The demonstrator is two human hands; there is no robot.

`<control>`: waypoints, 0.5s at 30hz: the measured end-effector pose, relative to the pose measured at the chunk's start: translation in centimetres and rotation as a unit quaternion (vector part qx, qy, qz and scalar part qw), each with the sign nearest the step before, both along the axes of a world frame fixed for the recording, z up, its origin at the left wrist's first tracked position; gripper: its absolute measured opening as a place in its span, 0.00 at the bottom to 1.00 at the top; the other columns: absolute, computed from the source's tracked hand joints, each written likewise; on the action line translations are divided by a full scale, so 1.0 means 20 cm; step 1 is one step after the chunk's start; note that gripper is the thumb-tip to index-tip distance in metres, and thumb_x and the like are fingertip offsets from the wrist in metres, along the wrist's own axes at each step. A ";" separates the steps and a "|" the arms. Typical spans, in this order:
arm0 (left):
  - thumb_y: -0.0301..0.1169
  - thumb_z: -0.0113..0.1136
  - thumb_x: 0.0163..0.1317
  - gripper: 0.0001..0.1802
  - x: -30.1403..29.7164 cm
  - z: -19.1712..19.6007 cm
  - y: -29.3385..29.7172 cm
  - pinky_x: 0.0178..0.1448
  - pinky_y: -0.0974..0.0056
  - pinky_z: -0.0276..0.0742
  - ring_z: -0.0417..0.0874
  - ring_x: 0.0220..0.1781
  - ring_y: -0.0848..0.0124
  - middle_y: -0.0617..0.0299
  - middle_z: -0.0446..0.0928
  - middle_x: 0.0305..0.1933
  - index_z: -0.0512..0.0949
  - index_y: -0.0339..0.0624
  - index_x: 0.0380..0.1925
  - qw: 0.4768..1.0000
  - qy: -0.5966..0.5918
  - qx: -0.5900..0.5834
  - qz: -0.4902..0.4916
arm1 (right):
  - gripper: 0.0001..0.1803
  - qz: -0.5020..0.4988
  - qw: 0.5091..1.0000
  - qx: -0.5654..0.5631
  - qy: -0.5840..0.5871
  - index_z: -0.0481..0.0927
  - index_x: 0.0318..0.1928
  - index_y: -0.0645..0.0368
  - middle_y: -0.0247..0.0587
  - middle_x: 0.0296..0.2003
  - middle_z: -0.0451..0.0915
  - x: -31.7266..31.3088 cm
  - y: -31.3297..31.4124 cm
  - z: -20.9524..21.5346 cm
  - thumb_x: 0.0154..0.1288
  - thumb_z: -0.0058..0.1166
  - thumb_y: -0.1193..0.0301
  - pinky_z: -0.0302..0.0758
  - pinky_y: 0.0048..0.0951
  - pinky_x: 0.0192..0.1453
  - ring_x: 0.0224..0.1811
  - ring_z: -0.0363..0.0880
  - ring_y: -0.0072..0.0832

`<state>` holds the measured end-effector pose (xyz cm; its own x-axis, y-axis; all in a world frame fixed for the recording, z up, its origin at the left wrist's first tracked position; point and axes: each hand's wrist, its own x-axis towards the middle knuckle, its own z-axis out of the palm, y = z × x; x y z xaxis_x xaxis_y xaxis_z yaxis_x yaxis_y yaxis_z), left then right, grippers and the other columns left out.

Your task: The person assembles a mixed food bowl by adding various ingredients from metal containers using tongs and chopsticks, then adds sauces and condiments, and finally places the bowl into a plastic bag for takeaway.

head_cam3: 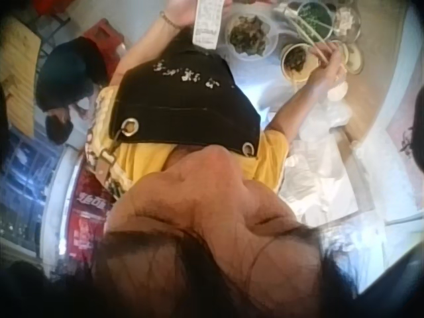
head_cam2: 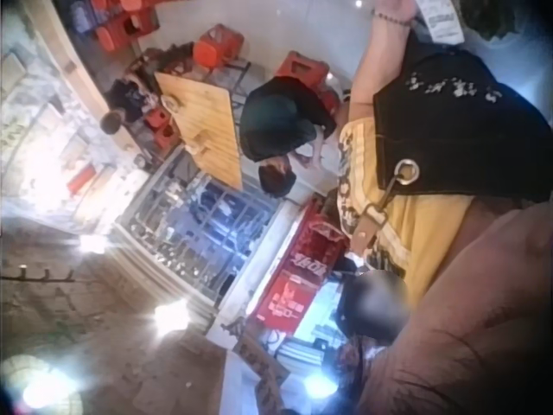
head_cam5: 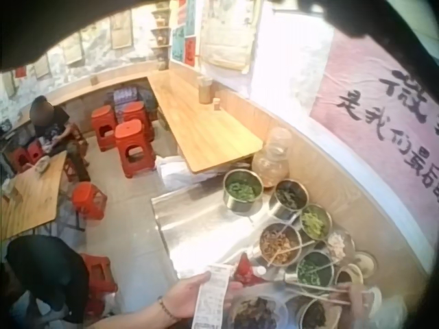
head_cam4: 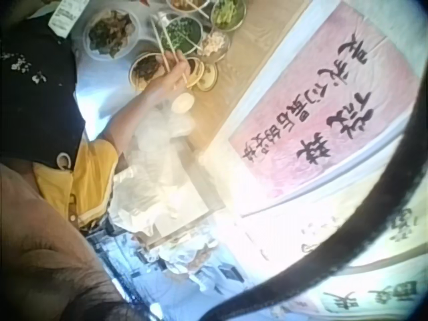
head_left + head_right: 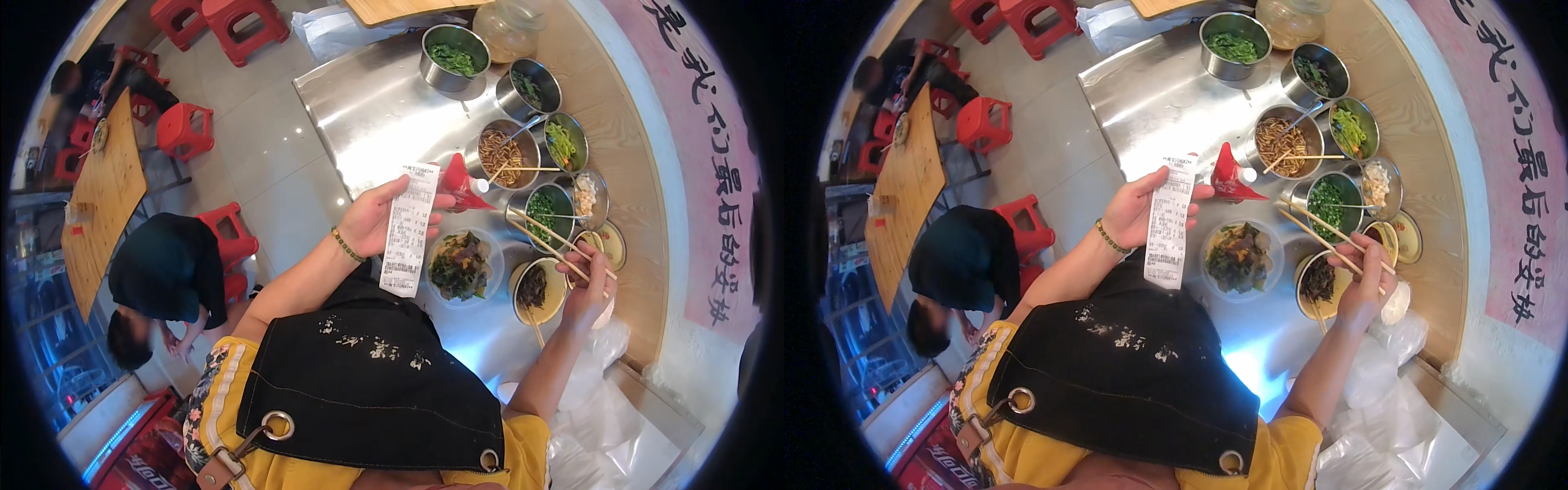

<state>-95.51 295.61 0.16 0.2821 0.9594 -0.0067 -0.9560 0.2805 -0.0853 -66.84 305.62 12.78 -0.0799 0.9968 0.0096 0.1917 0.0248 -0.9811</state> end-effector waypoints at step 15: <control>0.43 0.31 0.72 0.27 -0.03 -0.01 0.02 0.57 0.48 0.74 0.78 0.52 0.53 0.37 0.61 0.63 0.48 0.52 0.69 1.000 -0.013 -0.005 0.003 | 0.19 0.001 1.000 0.002 -0.016 0.76 0.42 0.70 0.44 0.26 0.81 -0.04 0.03 -0.03 0.70 0.41 0.63 0.75 0.20 0.26 0.21 0.79 0.27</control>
